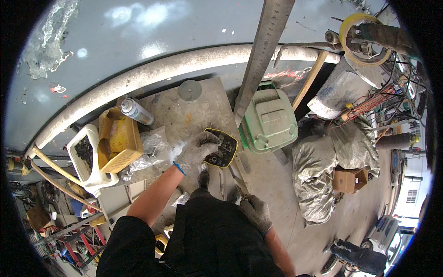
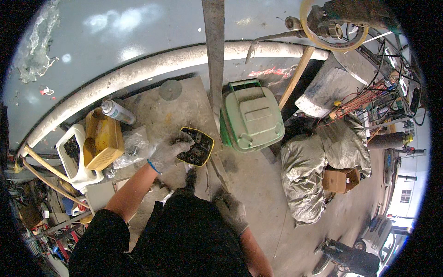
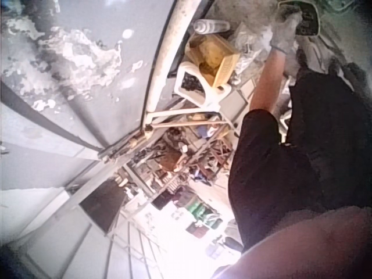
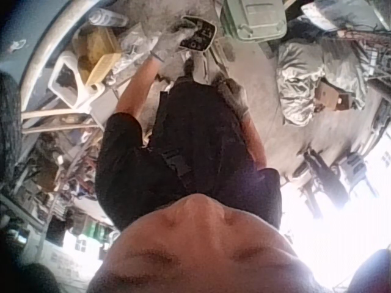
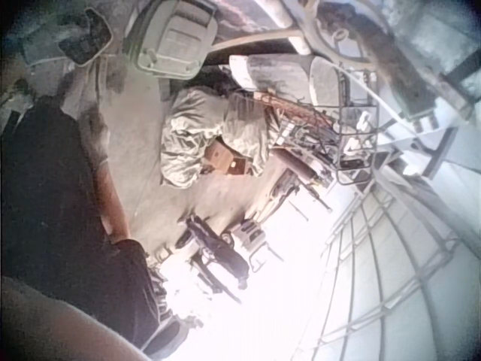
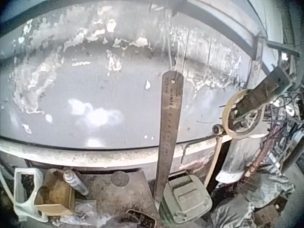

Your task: The person sorts through small metal parts in yellow containers, then walks to a white car and uses a socket wrench to tighten bolts on the front bumper area.

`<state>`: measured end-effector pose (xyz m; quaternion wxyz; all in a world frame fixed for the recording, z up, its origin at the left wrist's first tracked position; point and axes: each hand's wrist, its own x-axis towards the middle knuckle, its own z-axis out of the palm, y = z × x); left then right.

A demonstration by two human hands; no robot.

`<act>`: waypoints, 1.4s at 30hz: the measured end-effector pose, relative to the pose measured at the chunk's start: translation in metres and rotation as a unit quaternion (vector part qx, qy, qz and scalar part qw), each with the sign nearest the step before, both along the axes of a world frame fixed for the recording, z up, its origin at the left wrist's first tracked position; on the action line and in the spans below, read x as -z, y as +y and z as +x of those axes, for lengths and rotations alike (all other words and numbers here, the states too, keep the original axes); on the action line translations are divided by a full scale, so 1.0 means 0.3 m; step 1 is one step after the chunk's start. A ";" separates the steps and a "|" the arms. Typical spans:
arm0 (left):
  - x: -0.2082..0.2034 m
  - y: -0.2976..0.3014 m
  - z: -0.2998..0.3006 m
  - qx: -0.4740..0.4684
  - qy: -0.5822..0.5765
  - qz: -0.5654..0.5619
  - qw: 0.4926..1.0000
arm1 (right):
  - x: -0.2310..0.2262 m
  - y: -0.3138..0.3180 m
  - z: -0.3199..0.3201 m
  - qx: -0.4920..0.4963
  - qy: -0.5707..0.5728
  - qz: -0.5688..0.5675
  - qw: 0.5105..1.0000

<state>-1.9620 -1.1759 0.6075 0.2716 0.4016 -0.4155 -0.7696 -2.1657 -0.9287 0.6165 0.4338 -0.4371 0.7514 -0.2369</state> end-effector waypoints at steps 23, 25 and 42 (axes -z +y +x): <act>-0.029 -0.051 0.077 -0.035 0.088 0.015 0.995 | -0.011 -0.035 0.017 -0.008 -0.026 0.038 0.999; -0.028 -0.052 0.114 -0.035 0.120 -0.008 0.992 | -0.014 -0.039 0.020 0.005 -0.036 0.045 0.998; -0.033 -0.065 0.128 -0.040 0.192 0.140 0.970 | 0.011 -0.069 0.006 0.004 -0.053 0.018 0.998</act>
